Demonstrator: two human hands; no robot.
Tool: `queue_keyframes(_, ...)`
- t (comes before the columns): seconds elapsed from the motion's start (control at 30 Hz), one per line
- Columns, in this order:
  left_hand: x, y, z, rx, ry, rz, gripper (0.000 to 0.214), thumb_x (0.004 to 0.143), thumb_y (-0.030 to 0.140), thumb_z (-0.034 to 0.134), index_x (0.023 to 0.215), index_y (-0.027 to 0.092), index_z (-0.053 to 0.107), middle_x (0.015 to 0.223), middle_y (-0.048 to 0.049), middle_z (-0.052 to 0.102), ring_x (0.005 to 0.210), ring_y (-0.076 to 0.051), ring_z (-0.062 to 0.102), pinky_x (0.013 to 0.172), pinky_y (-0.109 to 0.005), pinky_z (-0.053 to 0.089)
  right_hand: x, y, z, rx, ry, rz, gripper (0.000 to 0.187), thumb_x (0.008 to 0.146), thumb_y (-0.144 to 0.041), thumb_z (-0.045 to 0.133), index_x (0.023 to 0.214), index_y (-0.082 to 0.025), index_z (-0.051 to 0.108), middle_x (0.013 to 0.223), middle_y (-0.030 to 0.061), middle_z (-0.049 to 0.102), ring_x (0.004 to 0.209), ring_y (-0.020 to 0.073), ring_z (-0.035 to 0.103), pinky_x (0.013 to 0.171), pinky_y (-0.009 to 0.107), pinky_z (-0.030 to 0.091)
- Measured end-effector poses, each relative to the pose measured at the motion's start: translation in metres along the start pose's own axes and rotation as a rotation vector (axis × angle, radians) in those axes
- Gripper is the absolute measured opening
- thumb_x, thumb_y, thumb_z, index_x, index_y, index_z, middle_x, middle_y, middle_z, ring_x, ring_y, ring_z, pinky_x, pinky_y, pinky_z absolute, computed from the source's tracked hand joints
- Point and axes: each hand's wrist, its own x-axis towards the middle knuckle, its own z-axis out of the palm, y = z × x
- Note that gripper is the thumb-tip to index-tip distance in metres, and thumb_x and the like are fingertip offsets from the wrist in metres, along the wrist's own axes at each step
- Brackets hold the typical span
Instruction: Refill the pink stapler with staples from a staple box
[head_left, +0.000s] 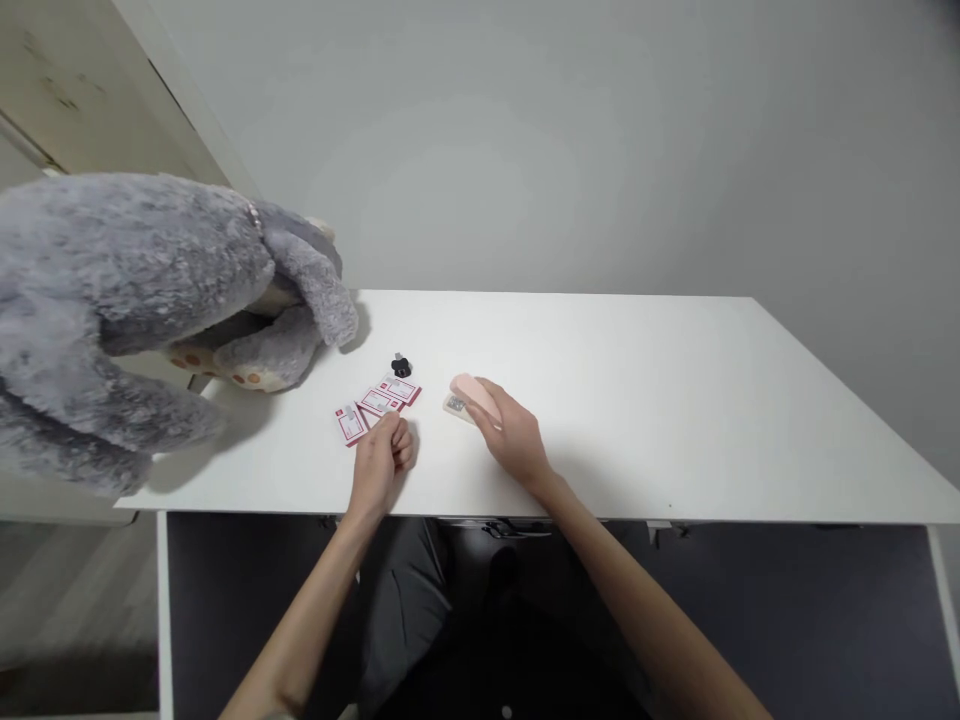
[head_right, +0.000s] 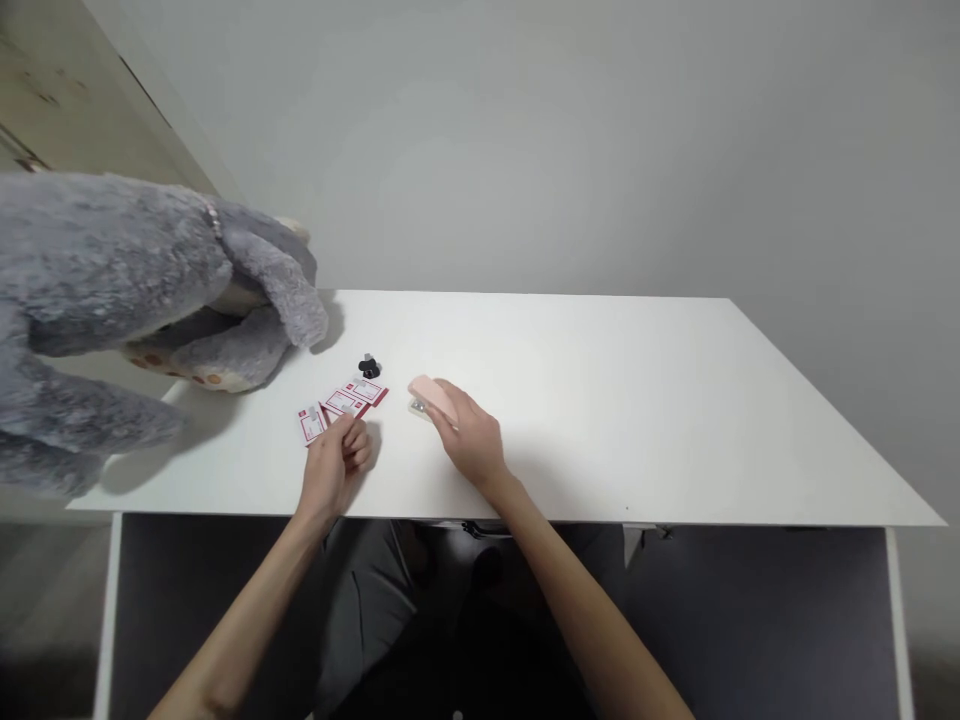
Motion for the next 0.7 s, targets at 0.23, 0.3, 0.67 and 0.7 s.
queue_keyframes(0.23,-0.001,0.002,-0.004,-0.052,-0.016,-0.035,0.044,0.090,0.049,0.074,0.075,0.021,0.044,0.063,0.0096,0.029,0.046,-0.005,0.025,0.041,-0.015,0.021,0.054,-0.006,0.066,0.058,-0.033,0.024,0.070,0.110,-0.048,0.044,0.170,-0.018,0.025,0.166,0.0219,0.047,0.155,0.0369,0.044,0.123,0.059,0.041)
queue_keyframes(0.3,-0.002,0.005,-0.004,-0.124,-0.024,-0.062,0.038,0.090,0.045,0.075,0.078,0.021,0.048,0.063,0.0098,0.030,0.046,-0.005,0.026,0.041,-0.015,0.023,0.052,-0.009,0.066,0.095,-0.012,-0.006,0.071,0.109,-0.048,0.050,0.169,-0.018,0.027,0.167,0.0223,0.043,0.158,0.0357,0.039,0.127,0.059,0.037)
queue_keyframes(0.67,-0.013,0.007,0.025,-0.437,-0.081,-0.448,0.037,0.103,0.038,0.055,0.117,0.006,0.070,0.116,-0.0240,0.075,0.113,-0.030,0.076,0.099,-0.042,0.063,-0.033,-0.030,-0.005,0.119,-0.112,-0.176,0.037,0.100,-0.030,0.071,0.137,-0.029,0.070,0.154,0.0156,0.054,0.148,0.0306,0.052,0.121,0.053,0.049)
queue_keyframes(0.7,-0.015,0.006,0.028,-0.429,-0.114,-0.462,0.040,0.103,0.039,0.055,0.120,0.006,0.069,0.118,-0.0245,0.075,0.116,-0.032,0.075,0.102,-0.044,0.062,-0.035,-0.028,-0.007,0.099,-0.127,-0.180,0.040,0.098,-0.029,0.073,0.138,-0.030,0.070,0.157,0.0154,0.052,0.150,0.0313,0.050,0.121,0.054,0.049)
